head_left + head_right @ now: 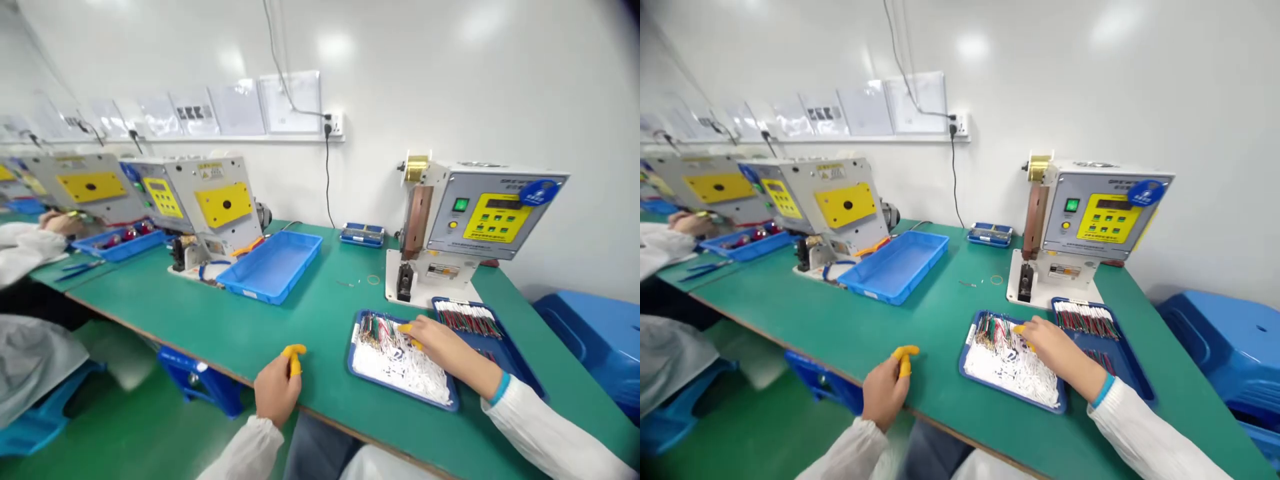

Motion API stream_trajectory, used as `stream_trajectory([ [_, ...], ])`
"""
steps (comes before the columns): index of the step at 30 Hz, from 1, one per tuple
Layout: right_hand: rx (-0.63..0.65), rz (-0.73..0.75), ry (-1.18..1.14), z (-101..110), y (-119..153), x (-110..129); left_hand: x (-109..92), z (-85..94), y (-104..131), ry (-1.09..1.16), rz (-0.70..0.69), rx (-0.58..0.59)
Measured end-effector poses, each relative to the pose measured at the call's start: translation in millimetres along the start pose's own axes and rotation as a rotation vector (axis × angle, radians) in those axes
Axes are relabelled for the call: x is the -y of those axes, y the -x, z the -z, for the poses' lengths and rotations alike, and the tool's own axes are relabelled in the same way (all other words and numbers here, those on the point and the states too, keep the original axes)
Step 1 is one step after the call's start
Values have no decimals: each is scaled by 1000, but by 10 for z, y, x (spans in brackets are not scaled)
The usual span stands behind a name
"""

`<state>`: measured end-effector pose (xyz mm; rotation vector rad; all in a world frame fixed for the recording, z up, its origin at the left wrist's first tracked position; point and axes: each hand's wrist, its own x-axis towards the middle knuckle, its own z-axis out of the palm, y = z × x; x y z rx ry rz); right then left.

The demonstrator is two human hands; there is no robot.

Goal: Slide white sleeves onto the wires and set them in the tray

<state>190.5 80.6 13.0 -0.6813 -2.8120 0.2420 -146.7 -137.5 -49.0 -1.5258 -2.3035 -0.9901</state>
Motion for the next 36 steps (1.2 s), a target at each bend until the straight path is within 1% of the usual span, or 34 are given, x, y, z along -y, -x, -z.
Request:
stream_trajectory([
  [2, -55, 0, -37, 29, 0, -11, -126, 59, -131, 34, -47, 30],
  [4, -112, -1, -88, 42, -6, -17, -322, 101, -272, 69, -126, 92],
  [5, -140, -3, -115, 39, -9, -16, -449, 111, -338, 113, -151, 169],
  [7, -193, -15, -168, 13, -8, -4, -756, 103, -453, 123, -246, 343],
  [10, -231, -43, -228, -53, 16, 30, -1273, 14, -601, -6, -407, 566],
  [12, -226, -52, -262, -83, 46, 59, -1571, -95, -706, -124, -462, 661],
  [13, -220, -49, -273, -86, 61, 74, -1686, -159, -760, -160, -490, 705],
  [15, -215, -25, -267, -62, 89, 104, -1837, -284, -860, -190, -546, 795],
  [17, -223, 0, -237, -15, 107, 126, -1896, -383, -938, -181, -594, 856],
  [19, -248, -3, -216, 31, 116, 134, -1898, -450, -994, -160, -634, 894],
  [22, -293, -32, -223, 69, 114, 108, -1847, -518, -1066, -132, -673, 934],
  [24, -340, -51, -254, 84, 107, 78, -1788, -571, -1123, -89, -663, 955],
  [25, -380, -82, -281, 91, 103, 64, -1750, -604, -1153, -33, -630, 953],
  [26, -440, -143, -321, 98, 100, 55, -1708, -640, -1179, 51, -575, 942],
  [28, -560, -356, -465, 107, 97, 59, -1625, -716, -1207, 296, -412, 917],
  [29, -567, -464, -589, 107, 97, 75, -1592, -751, -1205, 440, -320, 920],
  [30, -522, -543, -750, 103, 99, 103, -1569, -780, -1189, 579, -237, 947],
  [31, -433, -583, -922, 96, 102, 141, -1560, -801, -1163, 710, -161, 1004],
  [32, -317, -581, -1064, 87, 106, 187, -1564, -811, -1129, 827, -96, 1074],
  [33, -216, -550, -1151, 79, 110, 240, -1580, -811, -1093, 918, -50, 1148],
  [34, -154, -514, -1183, 73, 113, 293, -1604, -801, -1058, 981, -27, 1218],
  [35, -136, -487, -1168, 70, 115, 344, -1630, -782, -1028, 1023, -27, 1279],
  [36, -146, -468, -1122, 70, 114, 388, -1653, -758, -1004, 1046, -48, 1325],
])
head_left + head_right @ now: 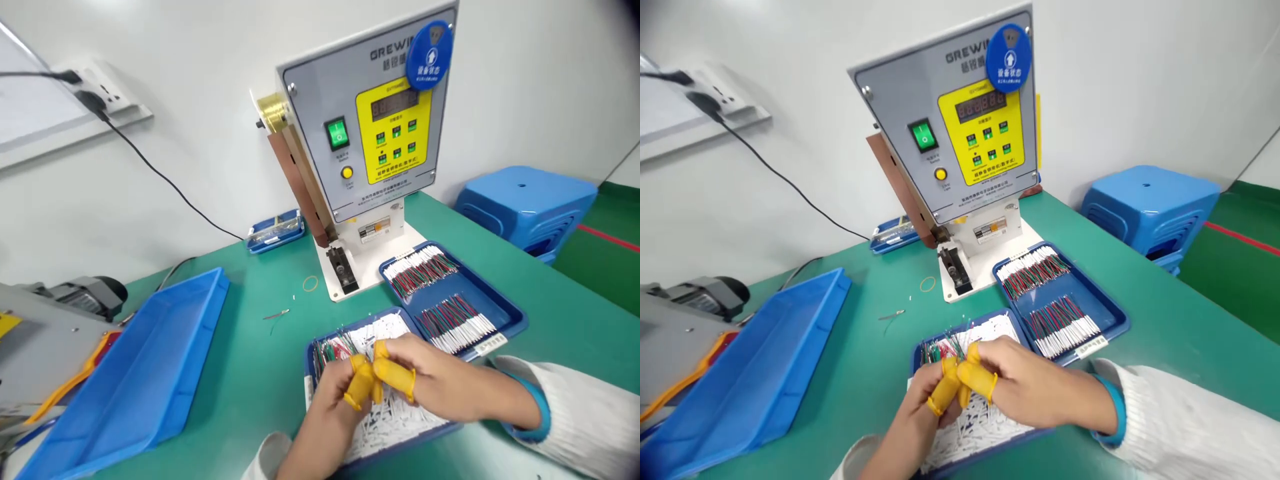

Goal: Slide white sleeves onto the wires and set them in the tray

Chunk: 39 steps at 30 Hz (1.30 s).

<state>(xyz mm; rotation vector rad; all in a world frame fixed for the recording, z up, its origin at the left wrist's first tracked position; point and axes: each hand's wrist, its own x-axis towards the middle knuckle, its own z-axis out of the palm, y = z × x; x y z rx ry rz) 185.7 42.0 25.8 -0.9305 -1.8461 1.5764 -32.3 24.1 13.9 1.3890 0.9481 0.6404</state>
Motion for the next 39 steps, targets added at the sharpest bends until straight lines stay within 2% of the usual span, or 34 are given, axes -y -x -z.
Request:
stream_trajectory([
  [3, -45, 82, 90, -66, 26, 25, -40, -50, 55, -39, -35, 79],
  [8, -84, 179, 193, -80, 49, -58, -14, -53, 127, -96, 22, 52],
  [10, -115, 204, 238, -86, 79, -99, -1, -77, 131, -82, 1, 56],
  [12, -144, 222, 262, -96, 113, -117, 20, -123, 134, -86, -58, 11],
  [14, -176, 232, 254, -95, 134, -114, 56, -176, 147, -128, -108, -84],
  [17, -227, 232, 144, -29, 110, -109, 118, -222, 170, -188, -110, -180],
  [22, -546, 251, -329, 181, -7, -182, 143, -170, 181, -181, -162, -109],
  [23, -511, 251, -329, 187, -15, -195, 136, -160, 179, -155, -151, -108],
  [25, -284, 231, -195, 137, -6, -199, 121, -157, 170, -108, -117, -93],
  [26, -162, 221, -123, 88, 8, -188, 113, -163, 163, -95, -115, -46],
  [28, -15, 220, -35, -18, 37, -146, 99, -181, 141, -93, -132, 73],
  [31, 44, 231, 38, -107, 61, -73, 58, -201, 109, -114, -164, 189],
  [35, 86, 264, 71, -93, 78, -69, -40, -201, 85, -107, -186, 289],
  [37, 70, 278, 92, -72, 96, -109, -83, -189, 77, -88, -180, 316],
  [39, 29, 291, 96, -31, 114, -154, -112, -169, 67, -89, -172, 294],
])
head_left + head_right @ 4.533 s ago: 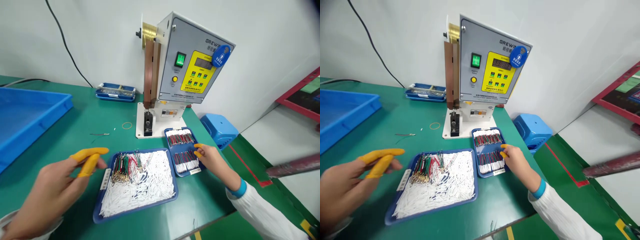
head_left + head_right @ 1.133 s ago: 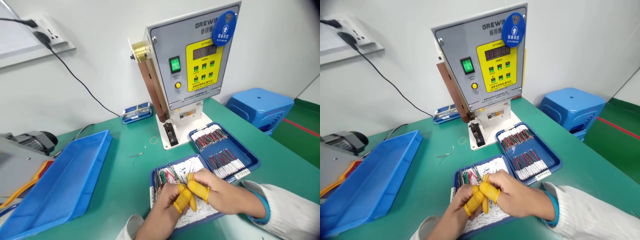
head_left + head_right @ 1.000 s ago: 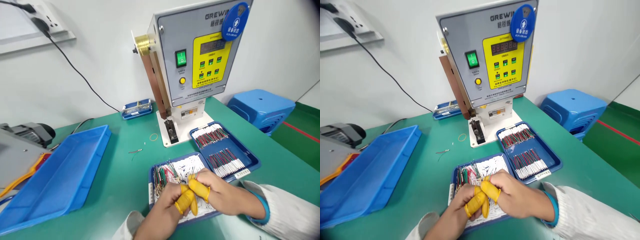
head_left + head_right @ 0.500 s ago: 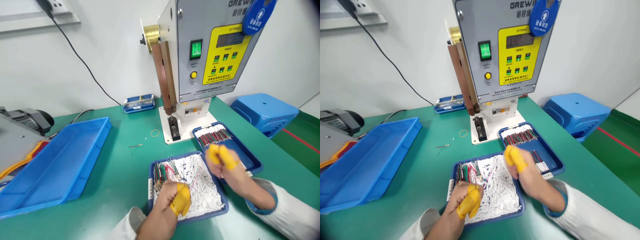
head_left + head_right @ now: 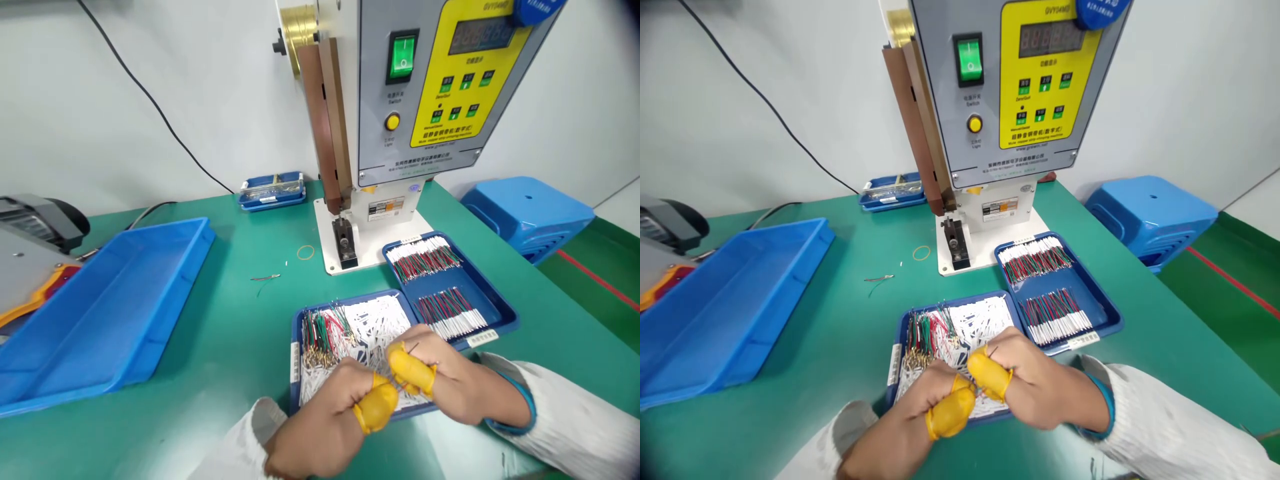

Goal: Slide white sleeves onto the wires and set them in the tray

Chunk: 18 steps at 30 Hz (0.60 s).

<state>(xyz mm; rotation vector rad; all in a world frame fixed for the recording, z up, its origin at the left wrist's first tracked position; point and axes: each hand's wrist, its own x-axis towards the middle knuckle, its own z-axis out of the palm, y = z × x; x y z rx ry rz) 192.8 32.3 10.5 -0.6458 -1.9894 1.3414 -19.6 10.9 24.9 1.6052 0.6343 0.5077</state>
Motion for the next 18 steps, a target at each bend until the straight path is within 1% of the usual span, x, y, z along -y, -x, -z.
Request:
stream_trajectory([
  [2, -106, -4, -21, 84, 17, -35, -5, 28, 2, -12, -7, -25],
  [3, -190, -11, -37, 145, 15, -48, 1, 40, 8, -12, -21, -25],
  [5, -412, -27, -93, 283, -9, -65, 31, 53, 27, -16, -45, -62],
  [7, -595, -48, -157, 377, -48, -75, 75, 50, 39, -28, -42, -157],
  [8, -613, -74, -174, 385, -65, -78, 95, 45, 37, -33, -32, -212],
  [9, -570, -102, -168, 361, -75, -81, 109, 38, 28, -35, -26, -263],
  [10, -482, -126, -155, 308, -79, -83, 117, 31, 14, -36, -33, -295],
  [12, -262, -157, -132, 146, -69, -83, 112, 19, -19, -26, -85, -314],
  [14, -149, -186, -160, -24, -49, -78, 97, 7, -39, -25, -141, -323],
  [16, -120, -191, -203, -141, -34, -73, 89, -5, -37, -23, -158, -319],
  [18, -142, -152, -207, -187, -23, -73, 94, -15, -22, -31, -128, -333],
])
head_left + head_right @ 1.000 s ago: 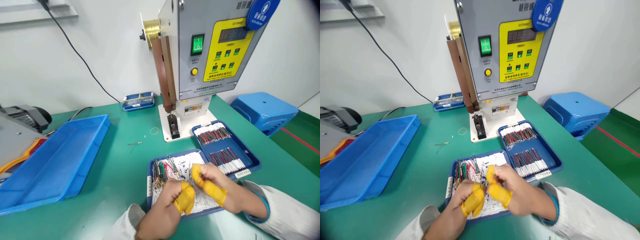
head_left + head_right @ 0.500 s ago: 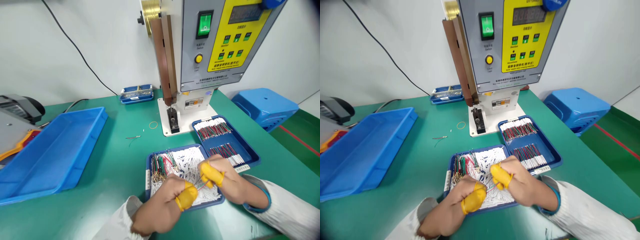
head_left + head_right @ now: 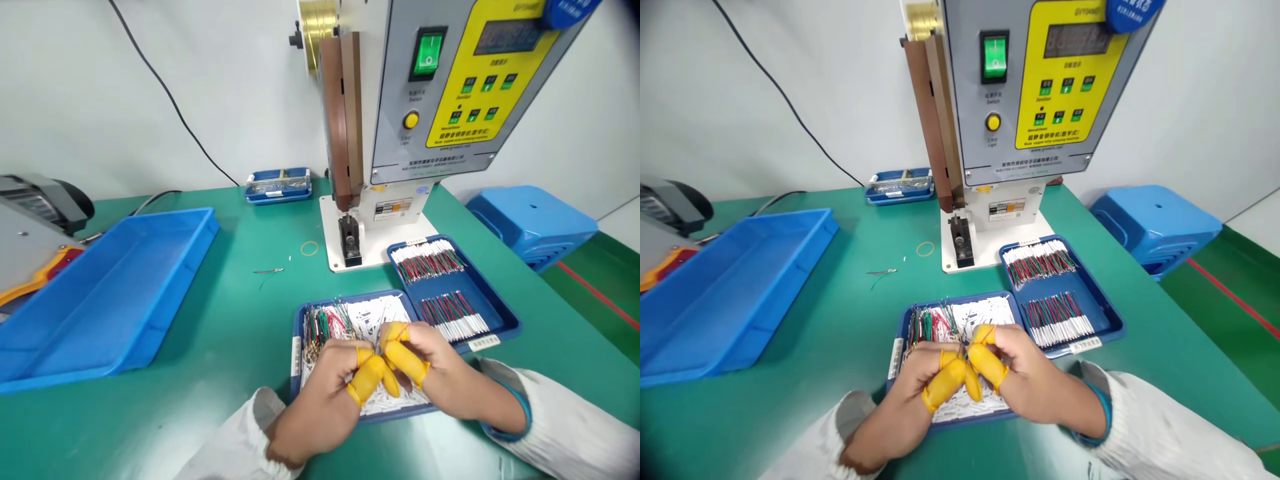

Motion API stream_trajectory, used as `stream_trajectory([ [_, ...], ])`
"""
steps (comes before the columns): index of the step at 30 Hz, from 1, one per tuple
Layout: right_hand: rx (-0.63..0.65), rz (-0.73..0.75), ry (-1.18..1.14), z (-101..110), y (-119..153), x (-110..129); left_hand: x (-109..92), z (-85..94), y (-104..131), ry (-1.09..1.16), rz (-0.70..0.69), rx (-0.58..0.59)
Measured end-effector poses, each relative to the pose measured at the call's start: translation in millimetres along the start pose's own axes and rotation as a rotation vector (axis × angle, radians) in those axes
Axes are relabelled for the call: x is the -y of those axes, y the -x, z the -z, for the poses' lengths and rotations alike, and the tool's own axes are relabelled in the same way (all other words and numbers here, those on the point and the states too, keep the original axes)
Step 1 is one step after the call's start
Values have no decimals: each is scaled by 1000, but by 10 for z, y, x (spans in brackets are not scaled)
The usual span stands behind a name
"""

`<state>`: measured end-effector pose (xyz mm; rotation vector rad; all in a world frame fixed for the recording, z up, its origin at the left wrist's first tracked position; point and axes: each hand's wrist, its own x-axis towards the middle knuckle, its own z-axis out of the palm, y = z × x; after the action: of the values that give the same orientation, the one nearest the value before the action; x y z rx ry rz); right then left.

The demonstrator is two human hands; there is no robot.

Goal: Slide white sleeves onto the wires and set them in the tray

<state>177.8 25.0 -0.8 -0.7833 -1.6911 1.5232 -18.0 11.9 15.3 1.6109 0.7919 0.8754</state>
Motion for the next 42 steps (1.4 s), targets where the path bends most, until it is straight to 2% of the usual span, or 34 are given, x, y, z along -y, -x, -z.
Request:
stream_trajectory([
  [3, -75, 27, 23, 60, -1, -1, 13, 5, 19, -36, 19, -51],
  [5, -118, -2, 59, 186, -23, 15, 24, 23, 16, -49, 10, -95],
  [7, -171, 26, 224, 368, -68, 41, 45, 57, 9, -33, 10, -152],
  [9, -205, 157, 550, 563, -131, 60, 80, 107, 7, 17, 21, -203],
  [10, -182, 226, 699, 645, -163, 61, 99, 133, 9, 48, 27, -224],
  [12, -49, 305, 896, 746, -215, 42, 127, 179, 11, 85, 49, -265],
  [15, 155, 298, 1026, 736, -237, -22, 112, 206, -2, 69, 93, -310],
  [20, 248, 311, 1352, 593, -247, -58, 18, 176, -54, 92, 136, -305],
  [25, 355, 354, 1446, 574, -340, 32, 40, 169, -68, 102, 195, -283],
  [28, 365, 349, 1372, 589, -354, 48, 44, 163, -63, 81, 214, -281],
  [30, 283, 340, 1208, 587, -333, 45, 31, 154, -59, 59, 215, -288],
  [33, 8, 250, 810, 531, -276, 56, 13, 137, -45, 32, 216, -274],
  [36, -262, 47, 336, 431, -224, 91, 11, 122, -23, 36, 185, -231],
  [38, -369, -45, 73, 371, -209, 111, 9, 112, -12, 30, 166, -197],
  [42, -517, -70, -244, 307, -220, 136, -7, 86, -13, -57, 177, -149],
])
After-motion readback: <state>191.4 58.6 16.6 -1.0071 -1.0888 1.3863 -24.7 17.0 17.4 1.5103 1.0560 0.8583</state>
